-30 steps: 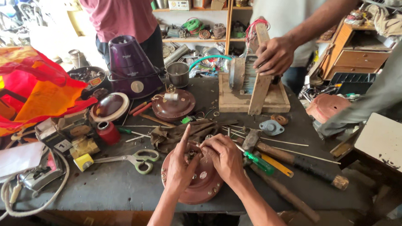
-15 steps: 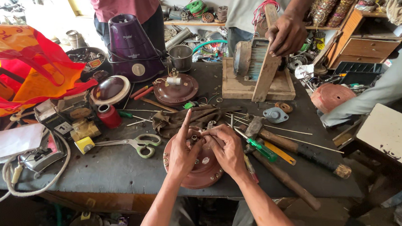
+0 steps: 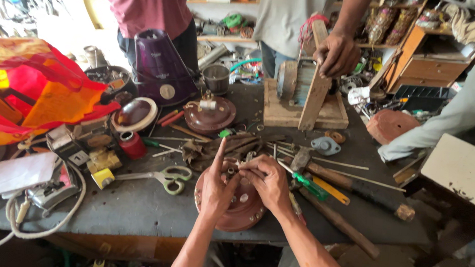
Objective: The person works on the base of a small appliance, likely a fan, using a screwdriver to tighten screws on a socket holder. They manipulate wires and components within the base while seated at a cluttered workbench.
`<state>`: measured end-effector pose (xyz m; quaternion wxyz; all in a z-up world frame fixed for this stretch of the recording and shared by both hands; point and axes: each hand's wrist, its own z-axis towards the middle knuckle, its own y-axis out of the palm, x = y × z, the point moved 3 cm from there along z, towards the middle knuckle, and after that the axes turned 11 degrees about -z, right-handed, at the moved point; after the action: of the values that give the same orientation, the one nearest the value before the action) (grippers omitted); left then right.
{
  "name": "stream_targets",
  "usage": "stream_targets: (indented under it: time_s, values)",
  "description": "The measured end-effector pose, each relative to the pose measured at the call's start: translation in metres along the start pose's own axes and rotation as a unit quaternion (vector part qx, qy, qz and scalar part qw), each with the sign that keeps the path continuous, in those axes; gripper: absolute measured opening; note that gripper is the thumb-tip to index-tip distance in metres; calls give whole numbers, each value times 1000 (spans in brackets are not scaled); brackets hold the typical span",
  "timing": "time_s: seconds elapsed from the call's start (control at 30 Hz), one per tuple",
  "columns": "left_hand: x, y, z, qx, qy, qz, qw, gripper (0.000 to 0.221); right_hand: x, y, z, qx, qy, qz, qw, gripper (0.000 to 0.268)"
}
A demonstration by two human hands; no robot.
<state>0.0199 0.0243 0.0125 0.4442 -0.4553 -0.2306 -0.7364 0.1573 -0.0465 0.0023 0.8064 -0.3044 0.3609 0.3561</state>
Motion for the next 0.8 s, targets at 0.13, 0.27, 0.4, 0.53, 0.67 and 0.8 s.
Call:
stream_targets:
  time_s: [0.13,0.27,0.4,0.53,0.67,0.8]
  values:
    - [-3,-1,0,7,-56,19,998,101,5,-2,1,-12,16,-8,1000,13]
    - [-3,-1,0,13,-64,37,997,96,5,1,-1,-64,35,42,996,12]
    - [3,-3,0,-6,-17,34,999,88,3,-4,-1,-41,-2,-24,999,14]
    - [15,-8,-1,-27,6,8,1000,84,-3,-10,0,-14,-34,-125,992,15]
    - [23,-15,-5,-21,-18,46,999,80,-13,-8,-7,-12,-90,-114,989,16]
    - [21,-19,-6,-50,37,28,998,75,-2,-5,-17,-11,-3,-106,994,16]
